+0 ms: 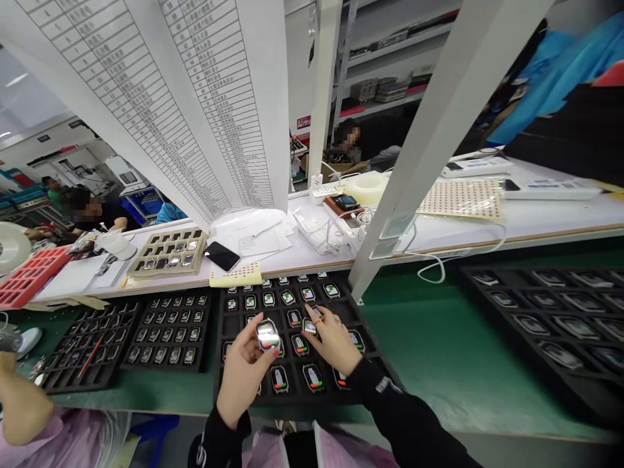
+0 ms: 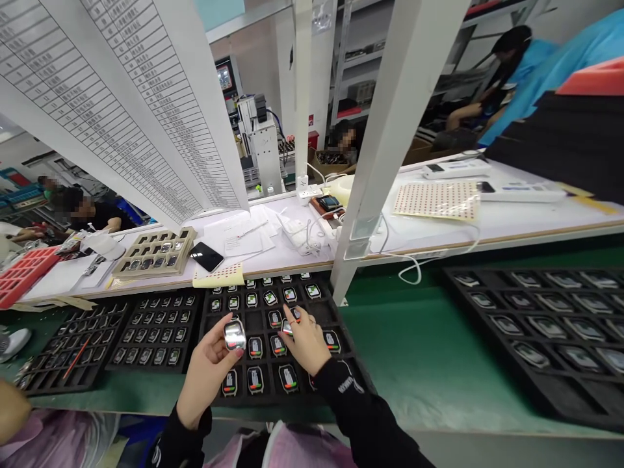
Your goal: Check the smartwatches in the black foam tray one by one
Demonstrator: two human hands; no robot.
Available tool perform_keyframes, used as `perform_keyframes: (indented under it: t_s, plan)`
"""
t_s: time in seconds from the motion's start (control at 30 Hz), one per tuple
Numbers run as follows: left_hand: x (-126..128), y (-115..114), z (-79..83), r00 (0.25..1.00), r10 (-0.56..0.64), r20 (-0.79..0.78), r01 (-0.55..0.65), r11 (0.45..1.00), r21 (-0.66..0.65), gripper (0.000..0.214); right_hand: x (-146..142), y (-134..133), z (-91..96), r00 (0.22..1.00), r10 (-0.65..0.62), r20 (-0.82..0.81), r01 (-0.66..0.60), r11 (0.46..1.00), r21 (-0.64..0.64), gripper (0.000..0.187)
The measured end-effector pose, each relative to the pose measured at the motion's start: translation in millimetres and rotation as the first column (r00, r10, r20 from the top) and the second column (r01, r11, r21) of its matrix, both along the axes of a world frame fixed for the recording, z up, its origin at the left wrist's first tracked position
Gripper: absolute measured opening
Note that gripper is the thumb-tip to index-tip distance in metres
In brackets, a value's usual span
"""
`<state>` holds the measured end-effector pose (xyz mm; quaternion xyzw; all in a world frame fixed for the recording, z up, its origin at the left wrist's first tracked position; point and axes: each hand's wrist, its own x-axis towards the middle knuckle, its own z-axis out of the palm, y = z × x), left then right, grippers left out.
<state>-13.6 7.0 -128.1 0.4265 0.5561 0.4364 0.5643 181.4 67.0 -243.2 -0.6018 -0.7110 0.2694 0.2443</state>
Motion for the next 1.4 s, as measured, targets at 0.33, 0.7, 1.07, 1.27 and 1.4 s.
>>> perform_keyframes:
  t_s: [0.33, 0.7, 1.07, 1.27, 1.4]
  plan:
    - [19.7, 12.4, 13.2, 0.997, -0.032, 0.073, 0.033, 0.999, -0.009, 0.083, -3.1, -29.7, 114.0, 0.825, 0.406, -0.394, -0.131, 0.815, 0.565, 0.023]
    - [28.8, 16.0, 12.8, 0.997, -0.083, -0.011, 0.083, 0.996, 0.026, 0.076, 2.6, -33.9, 113.4, 0.868, 0.385, -0.315, -0.140, 0.797, 0.588, 0.014]
    - [38.7, 38.6, 15.2, 0.934, -0.226, -0.279, 0.305, 0.908, 0.286, 0.044, 39.0, -48.6, 133.5, 0.674, 0.094, -0.733, 0.211, 0.927, 0.312, 0.010]
    - [47.0, 92.2, 55.3, 0.976, -0.136, -0.173, 0.207, 0.833, 0.514, 0.045, 43.5, -82.2, 113.5, 0.637, -0.036, -0.770, 0.188, 0.976, 0.109, 0.023]
    - [60.8, 118.9, 86.8, 0.975, -0.153, -0.160, 0.221, 0.726, 0.651, 0.046, 53.5, -98.7, 88.3, 0.599, -0.173, -0.782, 0.214, 0.976, -0.052, 0.028]
